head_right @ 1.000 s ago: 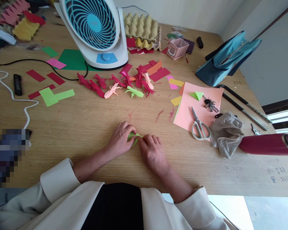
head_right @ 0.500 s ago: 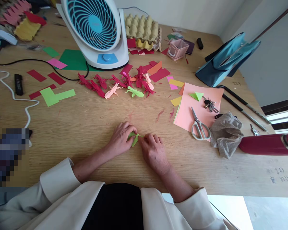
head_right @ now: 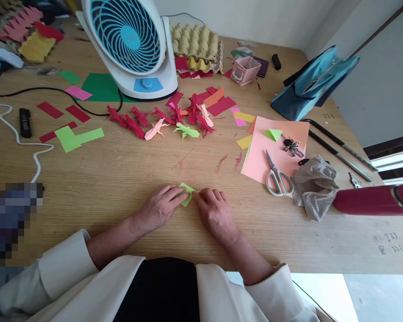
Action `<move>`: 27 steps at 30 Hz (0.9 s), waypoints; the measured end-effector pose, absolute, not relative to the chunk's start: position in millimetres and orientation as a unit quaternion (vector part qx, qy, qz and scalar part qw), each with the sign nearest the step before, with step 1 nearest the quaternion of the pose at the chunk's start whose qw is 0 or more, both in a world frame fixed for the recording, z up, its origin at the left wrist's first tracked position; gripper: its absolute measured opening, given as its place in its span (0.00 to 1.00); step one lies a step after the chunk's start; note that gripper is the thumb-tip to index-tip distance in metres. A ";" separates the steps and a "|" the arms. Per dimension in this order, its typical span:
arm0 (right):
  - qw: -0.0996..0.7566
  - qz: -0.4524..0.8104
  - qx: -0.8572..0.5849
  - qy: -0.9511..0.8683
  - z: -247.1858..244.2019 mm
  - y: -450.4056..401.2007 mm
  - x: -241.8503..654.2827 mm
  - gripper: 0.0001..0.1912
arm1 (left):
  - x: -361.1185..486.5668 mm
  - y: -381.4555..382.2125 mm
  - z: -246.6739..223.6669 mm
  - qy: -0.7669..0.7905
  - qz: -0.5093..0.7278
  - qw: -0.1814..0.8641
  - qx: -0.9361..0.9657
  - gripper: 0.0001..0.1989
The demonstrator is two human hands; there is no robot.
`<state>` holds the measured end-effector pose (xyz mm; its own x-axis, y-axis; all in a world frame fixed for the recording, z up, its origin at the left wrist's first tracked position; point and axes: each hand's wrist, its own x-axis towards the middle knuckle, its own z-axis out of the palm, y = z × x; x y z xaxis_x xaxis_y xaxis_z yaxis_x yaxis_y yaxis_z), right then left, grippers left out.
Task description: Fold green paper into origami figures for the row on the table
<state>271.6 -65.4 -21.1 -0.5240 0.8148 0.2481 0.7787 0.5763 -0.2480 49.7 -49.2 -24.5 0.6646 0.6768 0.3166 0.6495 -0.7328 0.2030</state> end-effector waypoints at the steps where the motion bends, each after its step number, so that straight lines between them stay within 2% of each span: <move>1: 0.163 0.049 -0.455 -0.874 -20.9 -65.6 272.0 0.17 | 49.6 -49.6 -24.6 0.361 0.183 0.027 0.914 0.16; 9: 0.098 0.029 -0.436 -0.894 -18.1 -68.0 273.3 0.24 | 51.0 -52.9 -20.6 0.373 0.143 -0.009 0.917 0.16; 18: 0.107 0.017 -0.423 -0.900 -19.1 -69.2 273.3 0.21 | 54.6 -58.3 -16.2 0.388 0.113 -0.039 0.914 0.15; 27: 0.113 0.028 -0.437 -0.892 -16.4 -71.2 271.5 0.17 | 55.9 -58.6 -12.3 0.393 0.086 -0.017 0.915 0.15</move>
<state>271.5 -71.2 -16.4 -0.5929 0.7853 0.1780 0.7727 0.6171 -0.1488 55.9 -58.6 -12.3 0.6759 0.7169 0.1710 0.7228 -0.6901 0.0365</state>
